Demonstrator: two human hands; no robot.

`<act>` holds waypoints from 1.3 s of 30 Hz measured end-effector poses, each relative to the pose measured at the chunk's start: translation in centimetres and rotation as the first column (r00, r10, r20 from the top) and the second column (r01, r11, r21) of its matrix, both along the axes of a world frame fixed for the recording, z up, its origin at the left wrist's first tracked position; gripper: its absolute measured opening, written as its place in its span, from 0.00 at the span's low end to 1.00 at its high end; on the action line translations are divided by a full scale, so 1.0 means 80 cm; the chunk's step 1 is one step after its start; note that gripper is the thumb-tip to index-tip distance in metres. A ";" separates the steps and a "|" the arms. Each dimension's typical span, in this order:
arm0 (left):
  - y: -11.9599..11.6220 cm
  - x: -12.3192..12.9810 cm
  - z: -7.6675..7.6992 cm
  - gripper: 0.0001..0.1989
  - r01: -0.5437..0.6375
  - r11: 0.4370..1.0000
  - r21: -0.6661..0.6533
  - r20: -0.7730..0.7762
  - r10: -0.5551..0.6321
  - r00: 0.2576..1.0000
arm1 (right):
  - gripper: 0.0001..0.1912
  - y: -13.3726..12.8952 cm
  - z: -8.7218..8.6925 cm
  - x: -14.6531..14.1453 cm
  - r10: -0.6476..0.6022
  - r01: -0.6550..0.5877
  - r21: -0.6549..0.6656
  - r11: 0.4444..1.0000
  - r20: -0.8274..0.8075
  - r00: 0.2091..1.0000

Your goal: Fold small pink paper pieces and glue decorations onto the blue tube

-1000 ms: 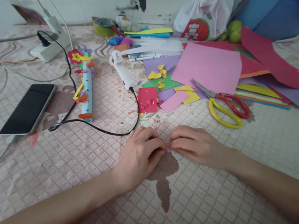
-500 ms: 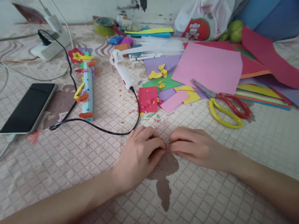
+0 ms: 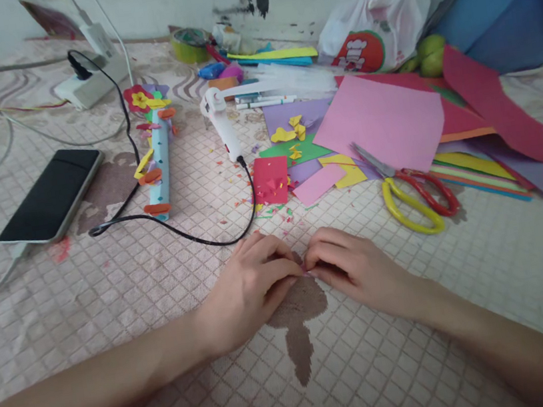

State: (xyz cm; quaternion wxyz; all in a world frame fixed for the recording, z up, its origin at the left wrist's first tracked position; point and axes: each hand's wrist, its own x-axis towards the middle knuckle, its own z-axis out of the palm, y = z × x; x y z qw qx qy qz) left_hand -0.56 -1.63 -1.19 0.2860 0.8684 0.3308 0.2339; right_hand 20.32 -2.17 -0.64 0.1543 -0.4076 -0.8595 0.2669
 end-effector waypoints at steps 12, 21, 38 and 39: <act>-0.004 -0.006 0.005 0.11 0.057 0.998 -0.017 -0.041 -0.058 0.997 | 0.05 0.001 0.005 -0.001 -0.027 0.024 -0.070 0.997 -0.046 0.999; -0.006 -0.007 0.008 0.11 0.057 0.998 0.006 -0.072 -0.057 0.996 | 0.05 -0.003 0.009 -0.006 -0.082 0.080 -0.070 0.994 -0.031 0.996; -0.006 -0.008 0.008 0.11 0.105 0.991 0.079 -0.133 -0.094 0.987 | 0.05 -0.008 0.008 -0.008 -0.134 0.132 -0.123 0.984 -0.008 0.991; -0.006 -0.008 0.009 0.11 0.101 0.992 0.081 -0.129 -0.090 0.988 | 0.05 -0.009 0.008 -0.009 -0.136 0.134 -0.125 0.983 -0.008 0.991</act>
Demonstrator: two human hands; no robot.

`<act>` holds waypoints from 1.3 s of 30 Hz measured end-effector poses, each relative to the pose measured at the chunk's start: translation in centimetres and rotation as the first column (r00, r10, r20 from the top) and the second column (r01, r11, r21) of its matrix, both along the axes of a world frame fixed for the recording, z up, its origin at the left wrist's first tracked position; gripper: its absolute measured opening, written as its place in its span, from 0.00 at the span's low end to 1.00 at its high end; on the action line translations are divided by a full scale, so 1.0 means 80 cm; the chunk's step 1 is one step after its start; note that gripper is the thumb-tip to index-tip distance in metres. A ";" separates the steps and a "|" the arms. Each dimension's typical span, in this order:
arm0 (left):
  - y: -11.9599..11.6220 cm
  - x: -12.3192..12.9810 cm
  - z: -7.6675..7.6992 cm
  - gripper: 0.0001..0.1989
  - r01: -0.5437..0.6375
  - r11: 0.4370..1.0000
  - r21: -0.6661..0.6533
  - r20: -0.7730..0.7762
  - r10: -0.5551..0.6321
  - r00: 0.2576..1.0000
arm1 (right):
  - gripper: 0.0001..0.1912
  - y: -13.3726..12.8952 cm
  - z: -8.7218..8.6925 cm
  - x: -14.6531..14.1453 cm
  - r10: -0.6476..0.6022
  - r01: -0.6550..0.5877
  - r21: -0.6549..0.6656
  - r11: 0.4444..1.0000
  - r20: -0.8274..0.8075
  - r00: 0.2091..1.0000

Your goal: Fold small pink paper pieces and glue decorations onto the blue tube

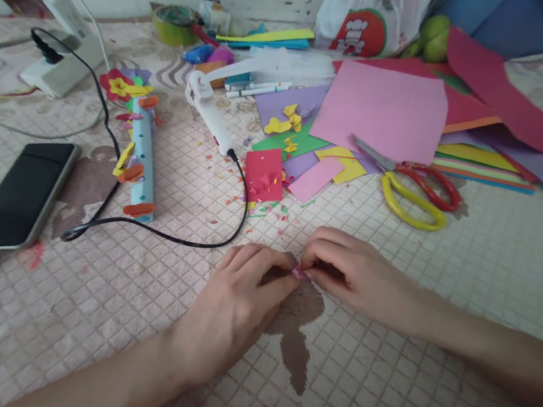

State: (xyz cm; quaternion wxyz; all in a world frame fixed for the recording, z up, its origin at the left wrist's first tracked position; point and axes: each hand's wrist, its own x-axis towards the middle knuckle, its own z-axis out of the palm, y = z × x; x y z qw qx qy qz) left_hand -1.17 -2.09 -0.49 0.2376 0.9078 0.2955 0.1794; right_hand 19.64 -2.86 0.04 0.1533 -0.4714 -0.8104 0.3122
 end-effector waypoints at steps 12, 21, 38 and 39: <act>0.001 -0.003 0.001 0.12 0.058 0.996 0.073 -0.026 -0.057 0.998 | 0.06 0.001 -0.001 -0.004 -0.024 0.024 0.021 0.999 0.000 1.000; 0.002 -0.002 0.007 0.12 0.112 0.988 0.111 -0.069 -0.105 0.992 | 0.06 0.002 -0.001 -0.003 -0.023 0.024 0.024 0.999 -0.015 1.000; 0.002 -0.002 0.005 0.13 0.106 0.992 0.067 -0.089 -0.100 0.991 | 0.06 0.006 -0.001 0.004 0.029 -0.030 -0.012 0.999 -0.072 0.997; 0.002 -0.002 0.006 0.12 0.107 0.992 0.073 -0.093 -0.101 0.991 | 0.06 0.006 0.000 0.003 0.025 -0.025 -0.008 1.000 -0.061 0.998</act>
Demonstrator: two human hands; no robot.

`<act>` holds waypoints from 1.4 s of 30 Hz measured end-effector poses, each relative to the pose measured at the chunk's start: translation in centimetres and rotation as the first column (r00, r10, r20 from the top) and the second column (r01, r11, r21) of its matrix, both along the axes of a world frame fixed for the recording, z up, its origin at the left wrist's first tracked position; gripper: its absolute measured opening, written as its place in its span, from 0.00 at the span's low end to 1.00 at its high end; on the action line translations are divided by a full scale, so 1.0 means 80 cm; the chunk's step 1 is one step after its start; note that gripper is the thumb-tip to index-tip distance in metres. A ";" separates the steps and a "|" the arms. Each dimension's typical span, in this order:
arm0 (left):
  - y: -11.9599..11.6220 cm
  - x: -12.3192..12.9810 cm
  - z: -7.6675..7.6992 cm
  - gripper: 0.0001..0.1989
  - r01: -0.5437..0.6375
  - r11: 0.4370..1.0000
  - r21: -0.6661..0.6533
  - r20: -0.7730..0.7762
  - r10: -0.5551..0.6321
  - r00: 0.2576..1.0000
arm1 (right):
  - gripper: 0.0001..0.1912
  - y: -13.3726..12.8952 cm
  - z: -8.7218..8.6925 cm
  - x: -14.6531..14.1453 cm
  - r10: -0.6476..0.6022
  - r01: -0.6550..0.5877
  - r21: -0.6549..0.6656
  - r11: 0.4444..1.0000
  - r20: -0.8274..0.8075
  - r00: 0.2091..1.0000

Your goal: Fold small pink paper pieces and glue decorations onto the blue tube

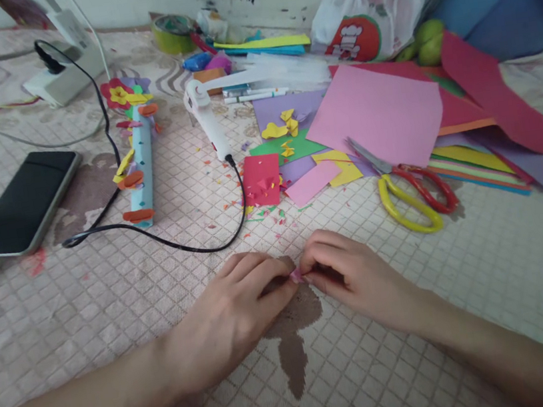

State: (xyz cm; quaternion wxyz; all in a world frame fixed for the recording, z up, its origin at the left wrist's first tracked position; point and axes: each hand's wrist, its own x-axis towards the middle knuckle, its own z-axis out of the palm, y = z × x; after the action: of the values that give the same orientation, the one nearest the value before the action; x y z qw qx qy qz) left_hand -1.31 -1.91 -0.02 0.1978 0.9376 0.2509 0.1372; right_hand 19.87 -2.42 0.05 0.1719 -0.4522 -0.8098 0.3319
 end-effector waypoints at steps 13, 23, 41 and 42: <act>0.000 -0.001 0.005 0.14 0.040 0.996 0.077 0.002 -0.040 0.999 | 0.06 -0.005 -0.002 -0.008 -0.056 0.055 0.020 0.998 0.062 0.996; 0.000 0.000 0.006 0.14 0.032 0.997 0.064 0.015 -0.032 0.999 | 0.06 -0.003 -0.001 -0.007 -0.052 0.052 0.010 0.999 0.064 0.997; 0.000 0.001 0.011 0.15 0.079 0.991 0.111 -0.050 -0.074 0.996 | 0.05 -0.003 -0.003 -0.010 -0.127 0.128 -0.019 0.992 0.034 0.991; -0.001 0.001 0.012 0.15 0.083 0.989 0.118 -0.057 -0.077 0.995 | 0.06 -0.003 -0.003 -0.010 -0.133 0.134 -0.024 0.991 0.026 0.991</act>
State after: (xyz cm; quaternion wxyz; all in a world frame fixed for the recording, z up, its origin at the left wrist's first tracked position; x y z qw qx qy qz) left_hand -1.24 -1.95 0.91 0.1395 0.9604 0.2094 0.1196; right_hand 19.04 -2.63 -0.16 0.1779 -0.5115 -0.7755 0.3245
